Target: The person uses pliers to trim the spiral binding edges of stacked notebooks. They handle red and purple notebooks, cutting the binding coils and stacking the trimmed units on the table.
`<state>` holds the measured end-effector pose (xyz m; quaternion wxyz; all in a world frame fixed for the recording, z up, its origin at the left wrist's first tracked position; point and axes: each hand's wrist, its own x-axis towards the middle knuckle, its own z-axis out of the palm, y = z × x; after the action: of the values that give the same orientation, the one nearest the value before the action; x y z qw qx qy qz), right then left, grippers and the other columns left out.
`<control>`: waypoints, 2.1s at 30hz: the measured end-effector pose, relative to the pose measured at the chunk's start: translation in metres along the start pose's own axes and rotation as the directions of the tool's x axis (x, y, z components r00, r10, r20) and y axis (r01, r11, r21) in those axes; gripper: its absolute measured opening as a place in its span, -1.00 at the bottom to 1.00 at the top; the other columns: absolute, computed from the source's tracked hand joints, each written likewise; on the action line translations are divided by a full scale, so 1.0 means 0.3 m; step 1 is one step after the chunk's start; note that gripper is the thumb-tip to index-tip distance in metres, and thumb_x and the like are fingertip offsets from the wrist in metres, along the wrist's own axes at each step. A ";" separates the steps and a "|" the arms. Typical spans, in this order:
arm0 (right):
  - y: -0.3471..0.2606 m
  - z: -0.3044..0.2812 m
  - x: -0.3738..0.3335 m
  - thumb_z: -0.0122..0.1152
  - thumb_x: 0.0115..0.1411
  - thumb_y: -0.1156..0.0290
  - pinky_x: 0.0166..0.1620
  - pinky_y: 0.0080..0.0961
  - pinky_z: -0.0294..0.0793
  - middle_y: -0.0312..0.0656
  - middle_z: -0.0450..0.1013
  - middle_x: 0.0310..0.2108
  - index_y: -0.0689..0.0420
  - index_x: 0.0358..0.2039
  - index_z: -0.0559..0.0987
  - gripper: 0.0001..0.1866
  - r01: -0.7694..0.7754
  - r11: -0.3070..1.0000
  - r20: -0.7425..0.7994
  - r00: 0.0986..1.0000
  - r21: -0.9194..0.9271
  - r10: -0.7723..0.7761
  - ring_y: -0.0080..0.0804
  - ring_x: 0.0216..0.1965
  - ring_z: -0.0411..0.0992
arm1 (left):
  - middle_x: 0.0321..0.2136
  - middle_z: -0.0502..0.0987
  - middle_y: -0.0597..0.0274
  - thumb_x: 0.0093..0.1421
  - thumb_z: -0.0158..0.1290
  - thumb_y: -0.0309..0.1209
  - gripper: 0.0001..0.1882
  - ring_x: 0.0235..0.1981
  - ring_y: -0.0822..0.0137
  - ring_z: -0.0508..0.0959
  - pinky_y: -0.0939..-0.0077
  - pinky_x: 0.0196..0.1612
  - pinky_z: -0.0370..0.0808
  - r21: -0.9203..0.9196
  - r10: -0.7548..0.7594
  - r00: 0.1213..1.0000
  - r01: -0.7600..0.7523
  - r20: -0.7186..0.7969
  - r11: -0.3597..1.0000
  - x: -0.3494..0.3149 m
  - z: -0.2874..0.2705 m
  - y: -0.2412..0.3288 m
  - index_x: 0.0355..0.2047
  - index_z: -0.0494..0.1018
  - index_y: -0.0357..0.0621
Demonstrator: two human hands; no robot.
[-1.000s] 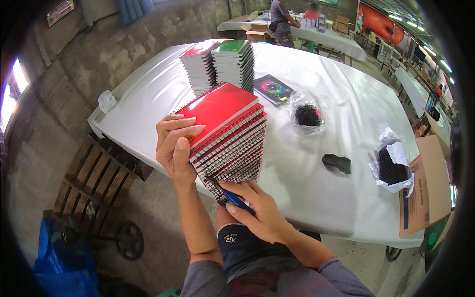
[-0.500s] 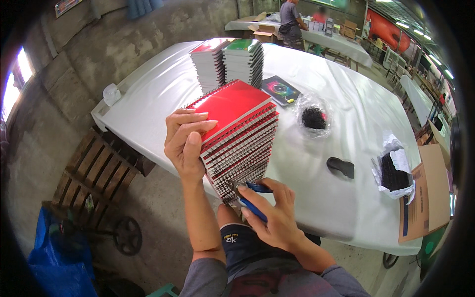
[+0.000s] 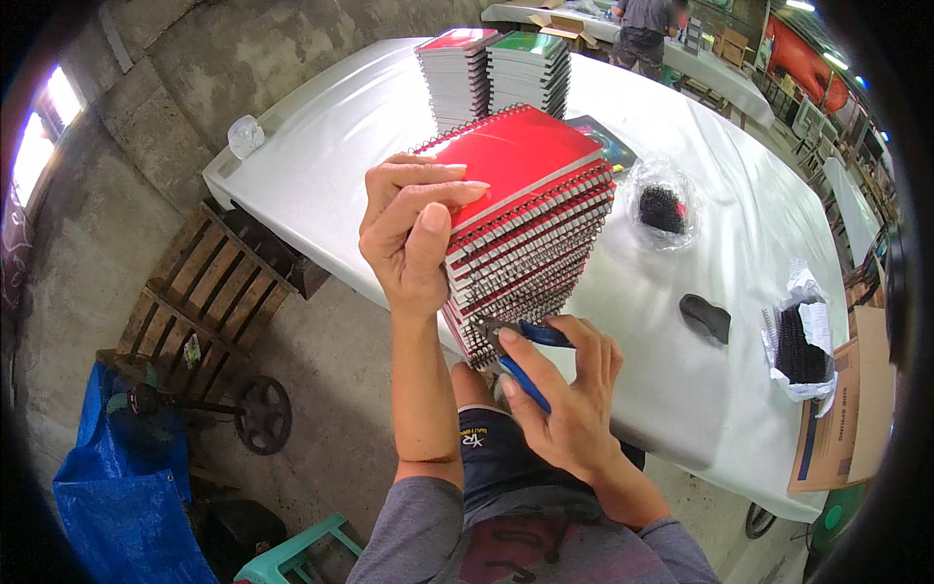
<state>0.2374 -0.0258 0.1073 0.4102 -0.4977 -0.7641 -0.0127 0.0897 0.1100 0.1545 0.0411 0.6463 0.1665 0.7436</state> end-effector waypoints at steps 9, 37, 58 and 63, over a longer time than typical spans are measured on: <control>-0.005 0.006 0.017 0.23 0.00 0.22 -0.10 -0.23 0.04 -0.19 0.25 -0.10 -0.28 0.00 0.49 -0.53 -0.043 0.996 0.024 0.999 0.081 0.041 -0.28 -0.09 0.23 | -0.44 0.53 0.13 0.12 -0.05 -0.21 -0.66 -0.24 0.26 0.39 0.31 -0.08 0.31 0.021 0.010 1.000 -0.010 0.006 1.000 0.002 -0.004 -0.007 -0.45 0.60 -0.21; 0.028 0.022 -0.024 0.23 -0.05 0.19 -0.06 -0.06 0.09 -0.12 0.28 -0.14 -0.19 0.09 0.41 -0.40 0.018 0.999 -0.025 1.000 -0.033 -0.018 -0.28 -0.05 0.26 | -0.36 0.54 0.03 0.06 -0.01 -0.47 -0.86 -0.21 0.11 0.52 0.15 0.01 0.39 0.374 0.132 0.981 -0.178 0.146 0.910 -0.016 -0.019 -0.087 -0.42 0.51 -0.25; 0.030 -0.013 -0.026 0.16 0.07 0.21 0.01 -0.14 0.10 -0.09 0.22 0.01 -0.40 0.07 0.39 -0.50 -0.099 0.957 0.120 0.990 0.273 0.068 -0.13 0.00 0.18 | -0.36 0.47 0.02 0.24 -0.26 -0.20 -0.56 -0.19 0.08 0.42 0.06 0.01 0.29 0.175 -0.002 0.998 -0.008 0.055 0.985 -0.010 -0.015 -0.035 -0.39 0.46 -0.35; 0.051 0.003 -0.054 0.18 0.05 0.19 0.01 -0.15 0.06 -0.10 0.21 0.00 -0.40 0.06 0.40 -0.49 -0.021 0.954 0.041 0.999 0.299 0.009 -0.13 0.00 0.17 | -0.15 0.41 0.11 0.22 -0.33 -0.17 -0.57 0.07 0.12 0.29 0.07 0.26 0.05 0.282 -0.184 0.977 0.148 0.109 0.948 -0.049 -0.113 -0.098 -0.27 0.43 -0.26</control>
<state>0.2514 -0.0298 0.0905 0.4660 -0.4358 -0.7612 0.1162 0.0546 0.1272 0.1280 0.0256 0.6777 0.3176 0.6627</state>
